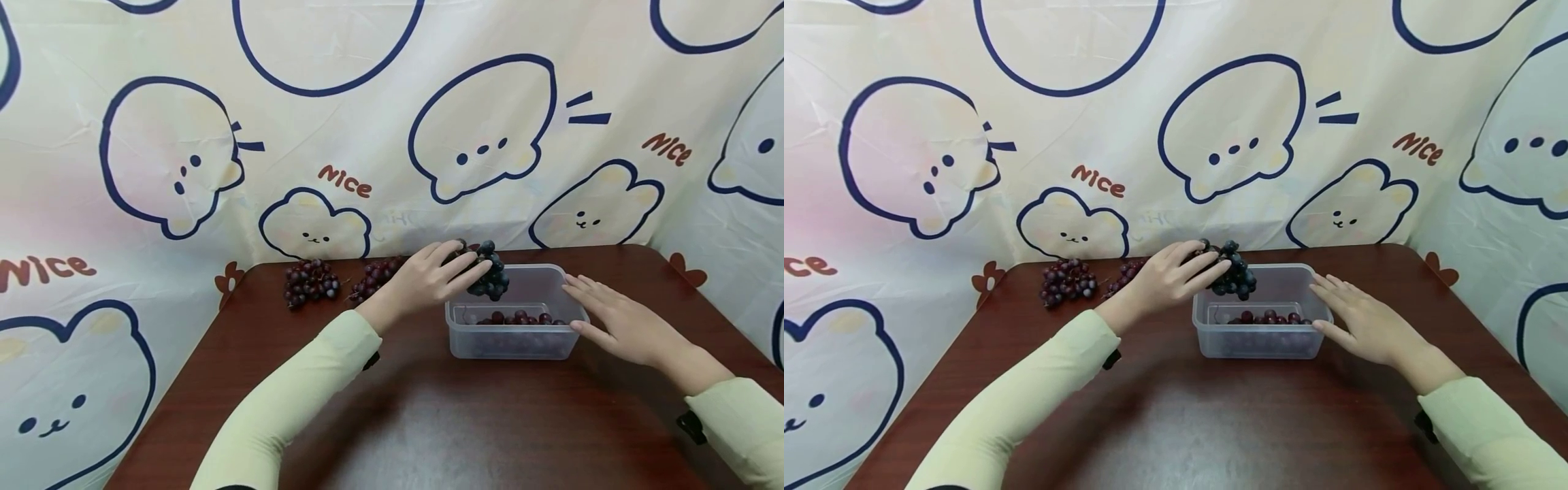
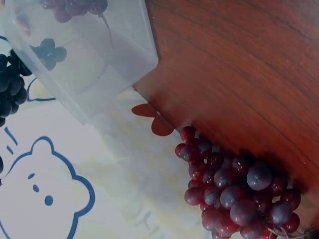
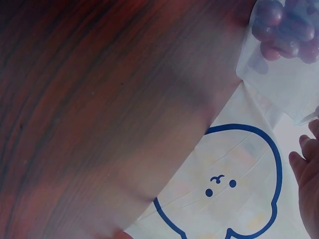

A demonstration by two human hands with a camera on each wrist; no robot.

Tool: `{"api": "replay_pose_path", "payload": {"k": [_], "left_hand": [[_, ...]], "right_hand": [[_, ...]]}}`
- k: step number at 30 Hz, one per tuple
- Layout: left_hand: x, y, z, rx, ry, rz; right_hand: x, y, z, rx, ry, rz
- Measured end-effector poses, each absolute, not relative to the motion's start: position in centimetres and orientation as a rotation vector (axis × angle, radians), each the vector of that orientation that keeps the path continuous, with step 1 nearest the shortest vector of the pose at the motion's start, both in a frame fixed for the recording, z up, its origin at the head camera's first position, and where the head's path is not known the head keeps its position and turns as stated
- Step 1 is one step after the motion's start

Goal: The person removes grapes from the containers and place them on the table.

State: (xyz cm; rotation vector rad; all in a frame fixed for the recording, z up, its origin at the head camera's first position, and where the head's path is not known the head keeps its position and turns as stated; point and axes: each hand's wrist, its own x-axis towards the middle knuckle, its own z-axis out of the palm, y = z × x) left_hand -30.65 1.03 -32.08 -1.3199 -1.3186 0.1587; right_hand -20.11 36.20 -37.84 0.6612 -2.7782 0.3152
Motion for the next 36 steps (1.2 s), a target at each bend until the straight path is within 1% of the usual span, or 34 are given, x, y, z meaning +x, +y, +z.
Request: {"api": "replay_pose_path", "payload": {"k": [12,22,26,36], "left_hand": [[-30.1,-1.0,-30.6,-1.313,-1.393,0.056],[-29.9,-3.7,-30.0,-1.249,-1.442,0.067],[-29.9,-4.6,-29.9,-1.231,-1.459,0.082],[-30.2,-6.8,-30.6,-1.210,-1.479,0.092]], "right_hand": [[-20.2,36.2,-37.8,0.656,-2.781,0.310],[-20.1,36.2,-37.8,0.672,-2.793,0.293],[-20.1,36.4,-37.9,0.700,-2.789,0.270],[-20.2,36.4,-38.0,0.671,-2.788,0.292]]}}
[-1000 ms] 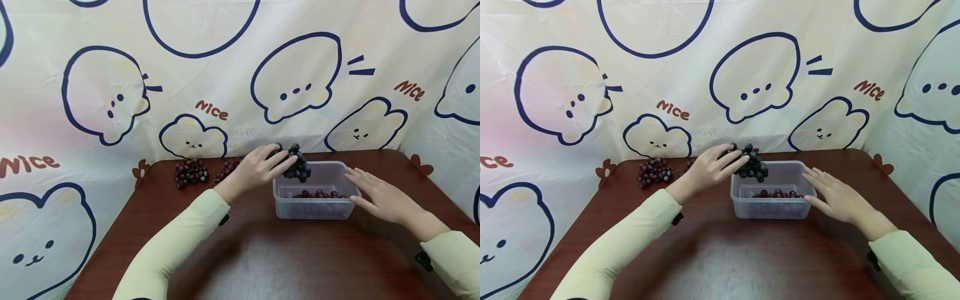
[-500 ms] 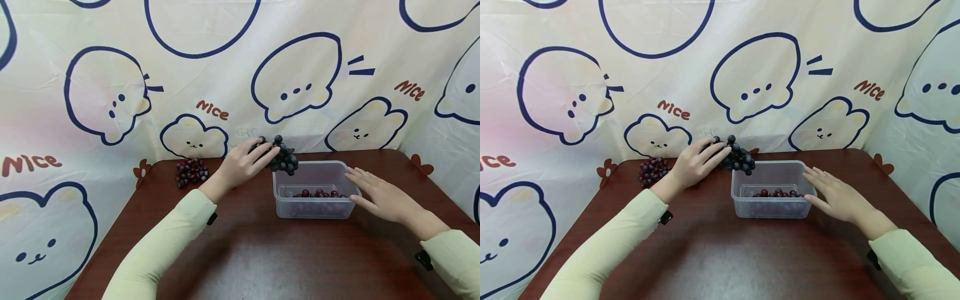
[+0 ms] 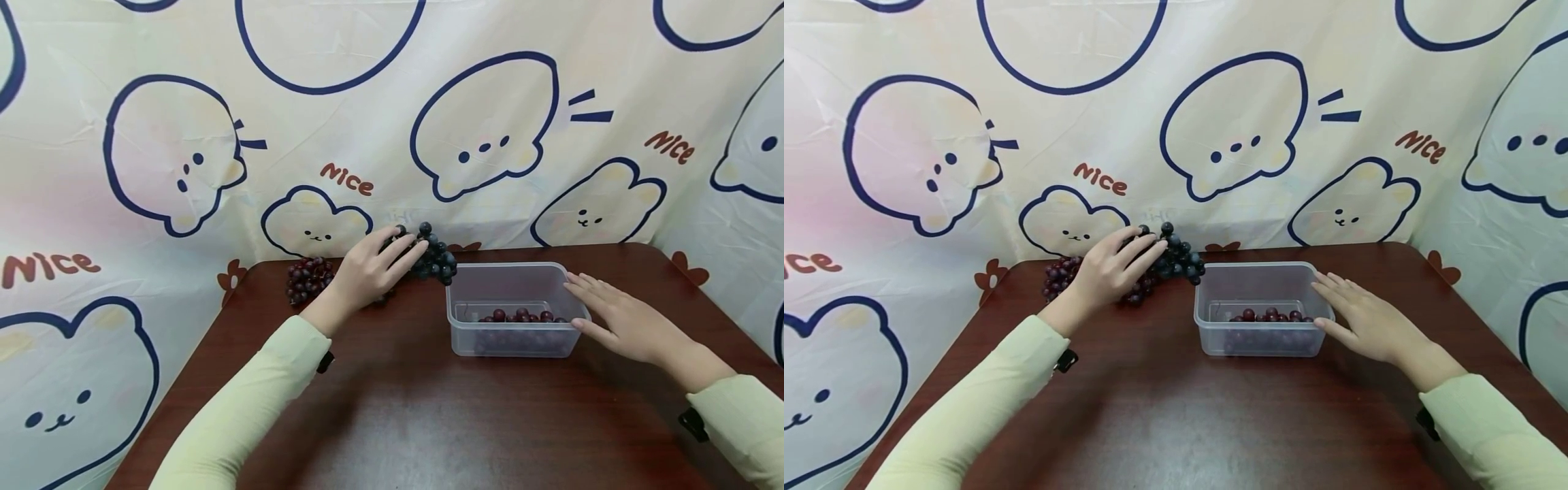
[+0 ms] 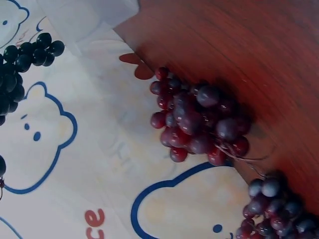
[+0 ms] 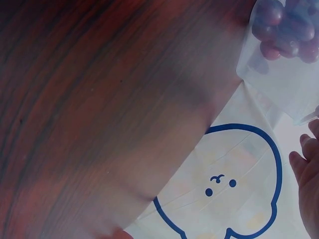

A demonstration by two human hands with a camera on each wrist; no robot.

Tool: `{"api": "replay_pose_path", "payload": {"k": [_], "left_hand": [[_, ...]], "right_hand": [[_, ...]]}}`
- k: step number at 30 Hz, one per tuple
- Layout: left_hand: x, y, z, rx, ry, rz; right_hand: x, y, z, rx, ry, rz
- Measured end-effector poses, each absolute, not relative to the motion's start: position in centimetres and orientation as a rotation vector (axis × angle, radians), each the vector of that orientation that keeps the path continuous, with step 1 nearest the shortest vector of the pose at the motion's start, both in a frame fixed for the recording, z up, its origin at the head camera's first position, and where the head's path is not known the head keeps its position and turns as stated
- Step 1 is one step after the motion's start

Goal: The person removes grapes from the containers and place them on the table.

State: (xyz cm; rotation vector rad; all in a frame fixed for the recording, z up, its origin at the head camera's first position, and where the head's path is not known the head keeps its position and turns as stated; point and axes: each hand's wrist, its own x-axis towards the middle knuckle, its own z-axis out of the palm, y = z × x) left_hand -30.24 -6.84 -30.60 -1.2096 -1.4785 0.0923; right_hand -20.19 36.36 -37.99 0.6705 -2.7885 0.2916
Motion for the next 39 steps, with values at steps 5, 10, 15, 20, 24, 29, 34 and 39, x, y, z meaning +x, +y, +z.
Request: {"api": "replay_pose_path", "payload": {"k": [5,10,15,20,24,29,34,39], "left_hand": [[-30.3,-7.9,-31.2,-1.203,-1.496,0.090],[-30.3,-8.9,-31.6,-1.187,-1.518,0.070],[-30.4,-9.5,-32.1,-1.195,-1.522,0.043],[-30.4,-9.9,-32.8,-1.188,-1.537,0.048],[-30.3,-10.0,-33.4,-1.185,-1.547,0.063],[-30.1,-9.9,-34.1,-1.183,-1.579,0.090],[-29.8,-9.8,-34.7,-1.183,-1.619,0.106],[-29.7,-9.7,-35.6,-1.180,-1.648,0.134]], "right_hand": [[-20.2,36.3,-37.9,0.667,-2.786,0.298],[-20.1,36.3,-37.8,0.664,-2.782,0.308],[-20.1,36.4,-37.9,0.667,-2.775,0.296],[-20.2,36.4,-37.9,0.670,-2.777,0.292],[-20.1,36.4,-37.9,0.666,-2.784,0.295],[-20.1,36.5,-38.0,0.672,-2.787,0.289],[-20.1,36.5,-38.0,0.670,-2.784,0.294],[-20.2,36.4,-37.9,0.671,-2.789,0.295]]}}
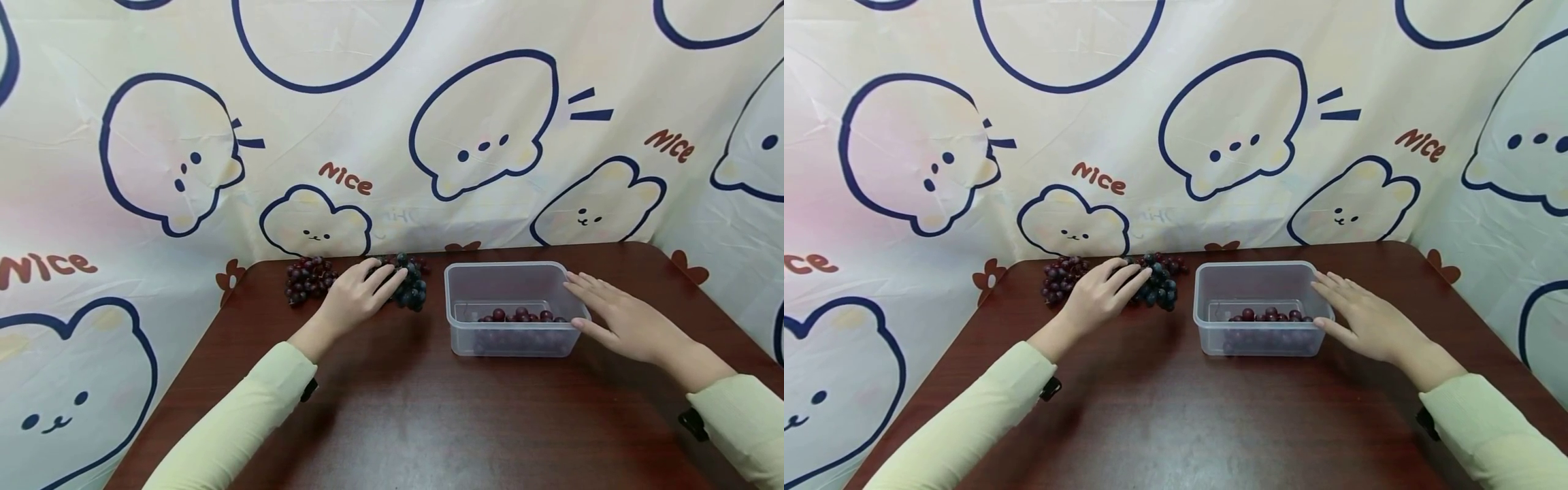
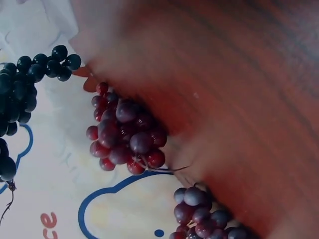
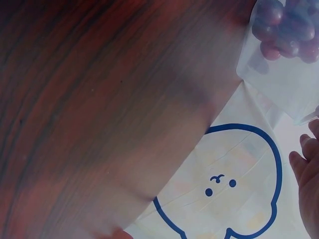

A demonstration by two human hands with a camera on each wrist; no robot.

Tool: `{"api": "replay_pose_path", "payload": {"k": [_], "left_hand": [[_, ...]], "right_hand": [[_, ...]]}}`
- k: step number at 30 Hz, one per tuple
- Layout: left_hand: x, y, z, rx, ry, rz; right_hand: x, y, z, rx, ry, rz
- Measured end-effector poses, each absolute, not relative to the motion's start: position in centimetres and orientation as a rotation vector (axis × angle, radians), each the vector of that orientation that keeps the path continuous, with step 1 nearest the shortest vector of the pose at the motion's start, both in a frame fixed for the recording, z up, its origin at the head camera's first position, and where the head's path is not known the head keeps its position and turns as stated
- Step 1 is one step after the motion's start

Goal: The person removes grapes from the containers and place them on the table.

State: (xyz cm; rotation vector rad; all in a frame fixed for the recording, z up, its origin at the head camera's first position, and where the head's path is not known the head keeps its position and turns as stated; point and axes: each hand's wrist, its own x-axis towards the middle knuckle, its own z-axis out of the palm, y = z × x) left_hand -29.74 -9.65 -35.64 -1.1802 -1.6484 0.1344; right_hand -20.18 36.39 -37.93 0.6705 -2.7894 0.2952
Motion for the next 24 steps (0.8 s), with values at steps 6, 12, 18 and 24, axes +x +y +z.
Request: {"api": "replay_pose_path", "payload": {"k": [6,12,18,24], "left_hand": [[-29.6,-9.6,-36.5,-1.170,-1.703,0.170],[-29.4,-9.5,-37.2,-1.167,-1.724,0.183],[-29.3,-9.6,-37.9,-1.184,-1.741,0.206],[-28.8,-9.7,-38.4,-1.198,-1.766,0.222]], "right_hand": [[-20.2,36.2,-37.8,0.650,-2.798,0.302],[-20.3,36.3,-37.9,0.663,-2.798,0.284],[-20.2,36.3,-37.8,0.662,-2.797,0.291],[-20.2,36.2,-37.7,0.656,-2.802,0.291]]}}
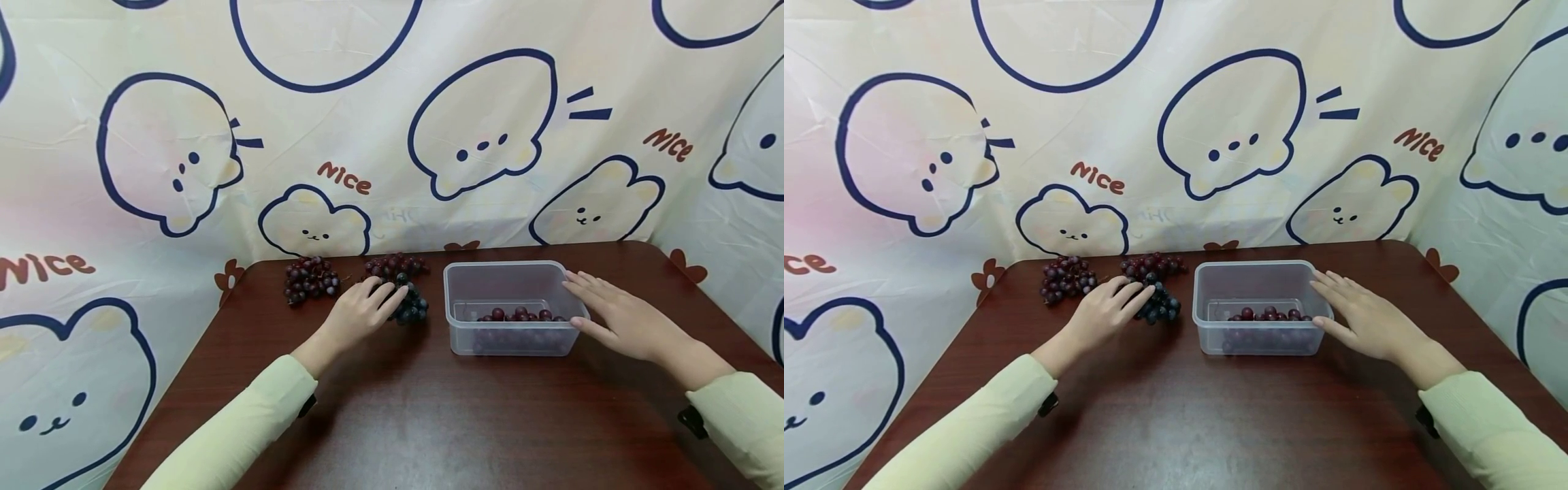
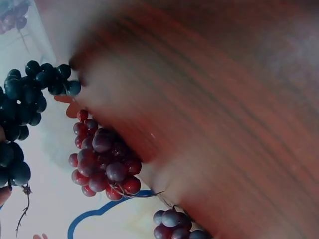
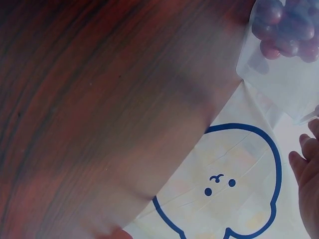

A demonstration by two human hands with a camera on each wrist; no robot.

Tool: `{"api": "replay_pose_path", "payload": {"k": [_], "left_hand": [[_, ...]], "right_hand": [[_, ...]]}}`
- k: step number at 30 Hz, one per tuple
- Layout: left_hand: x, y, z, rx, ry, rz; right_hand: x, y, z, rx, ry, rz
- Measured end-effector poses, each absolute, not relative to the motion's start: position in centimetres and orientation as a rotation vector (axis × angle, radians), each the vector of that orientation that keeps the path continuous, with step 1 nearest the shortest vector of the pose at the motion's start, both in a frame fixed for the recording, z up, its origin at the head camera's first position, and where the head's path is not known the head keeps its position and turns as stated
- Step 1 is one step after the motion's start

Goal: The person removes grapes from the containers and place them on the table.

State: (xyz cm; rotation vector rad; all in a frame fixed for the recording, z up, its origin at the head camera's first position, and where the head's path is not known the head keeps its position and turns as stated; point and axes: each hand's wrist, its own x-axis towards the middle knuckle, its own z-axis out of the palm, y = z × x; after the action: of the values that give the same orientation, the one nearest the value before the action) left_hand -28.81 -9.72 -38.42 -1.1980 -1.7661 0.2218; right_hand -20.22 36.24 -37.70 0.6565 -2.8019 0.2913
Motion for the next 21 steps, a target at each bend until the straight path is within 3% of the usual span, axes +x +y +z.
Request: {"api": "replay_pose_path", "payload": {"k": [21], "left_hand": [[-27.3,-10.9,-40.2,-1.199,-1.952,0.279]], "right_hand": [[-20.1,36.1,-37.7,0.664,-2.812,0.282]]}}
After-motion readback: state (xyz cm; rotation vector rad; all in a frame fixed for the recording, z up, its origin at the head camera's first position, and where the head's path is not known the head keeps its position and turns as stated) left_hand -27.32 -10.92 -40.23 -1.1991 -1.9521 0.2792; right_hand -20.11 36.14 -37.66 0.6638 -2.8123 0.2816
